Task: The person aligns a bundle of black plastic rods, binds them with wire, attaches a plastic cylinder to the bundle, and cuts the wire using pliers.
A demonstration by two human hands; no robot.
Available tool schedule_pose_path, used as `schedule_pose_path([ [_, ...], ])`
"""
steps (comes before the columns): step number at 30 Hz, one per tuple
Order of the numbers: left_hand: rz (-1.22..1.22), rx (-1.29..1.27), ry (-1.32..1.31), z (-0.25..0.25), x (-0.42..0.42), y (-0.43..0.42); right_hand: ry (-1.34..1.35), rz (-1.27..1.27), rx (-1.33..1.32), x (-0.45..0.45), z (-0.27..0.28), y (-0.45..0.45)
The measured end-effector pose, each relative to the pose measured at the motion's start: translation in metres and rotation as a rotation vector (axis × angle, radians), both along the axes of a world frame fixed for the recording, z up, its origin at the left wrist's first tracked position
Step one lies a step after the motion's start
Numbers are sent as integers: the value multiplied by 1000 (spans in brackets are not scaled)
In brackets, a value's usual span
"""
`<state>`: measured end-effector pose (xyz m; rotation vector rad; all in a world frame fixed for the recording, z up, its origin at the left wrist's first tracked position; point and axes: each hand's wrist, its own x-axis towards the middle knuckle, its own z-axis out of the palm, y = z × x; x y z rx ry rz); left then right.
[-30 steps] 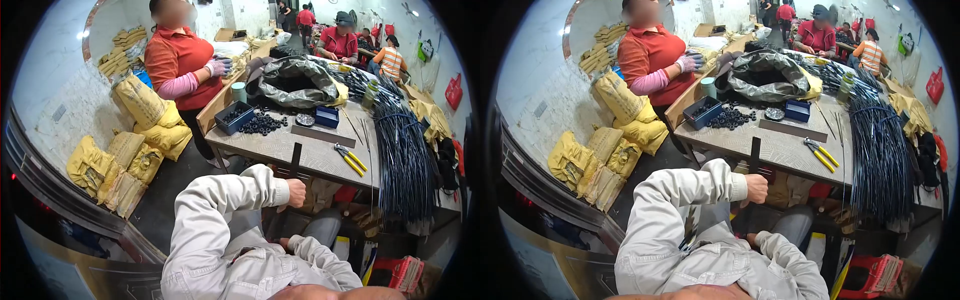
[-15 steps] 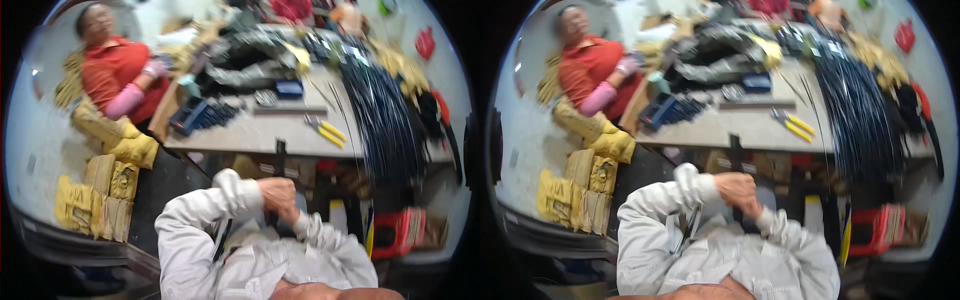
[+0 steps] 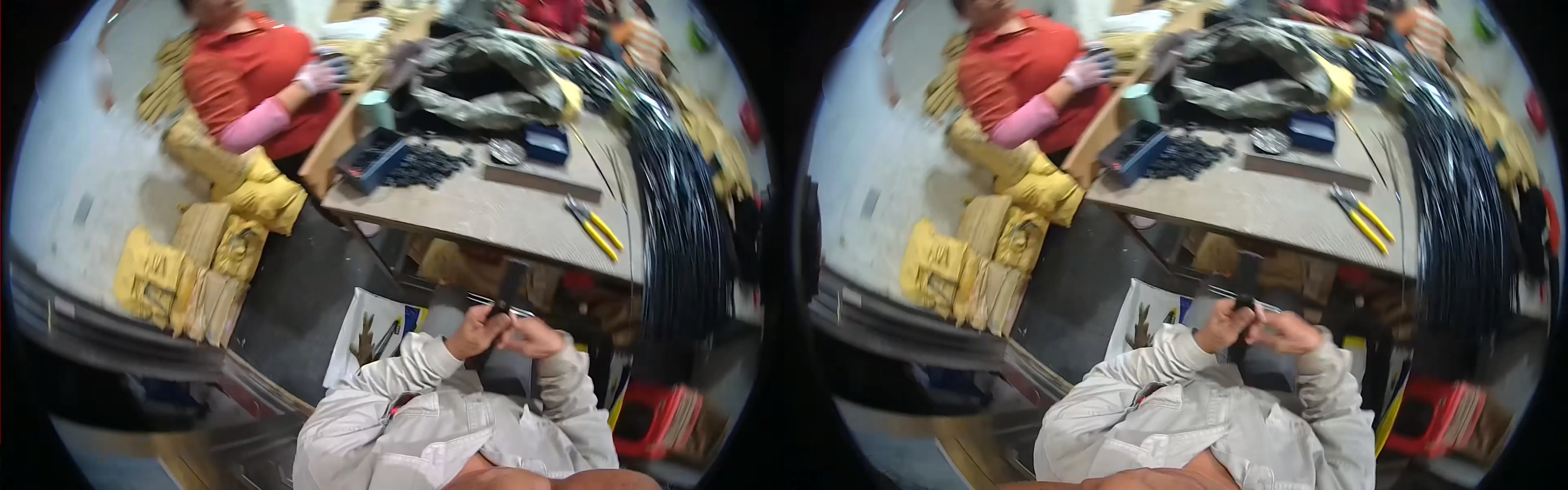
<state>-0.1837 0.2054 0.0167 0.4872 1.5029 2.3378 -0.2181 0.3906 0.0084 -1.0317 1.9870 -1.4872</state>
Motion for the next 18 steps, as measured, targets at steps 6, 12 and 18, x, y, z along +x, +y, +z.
schedule_pose_path([
  [6,-115,355,137,12,-16,12,420,189,-320,-51,154,-25],
  [12,314,67,-166,1,-34,6,76,736,-19,-91,168,-46],
  [18,207,34,-379,-26,-40,0,757,-236,235,-219,106,-79],
])
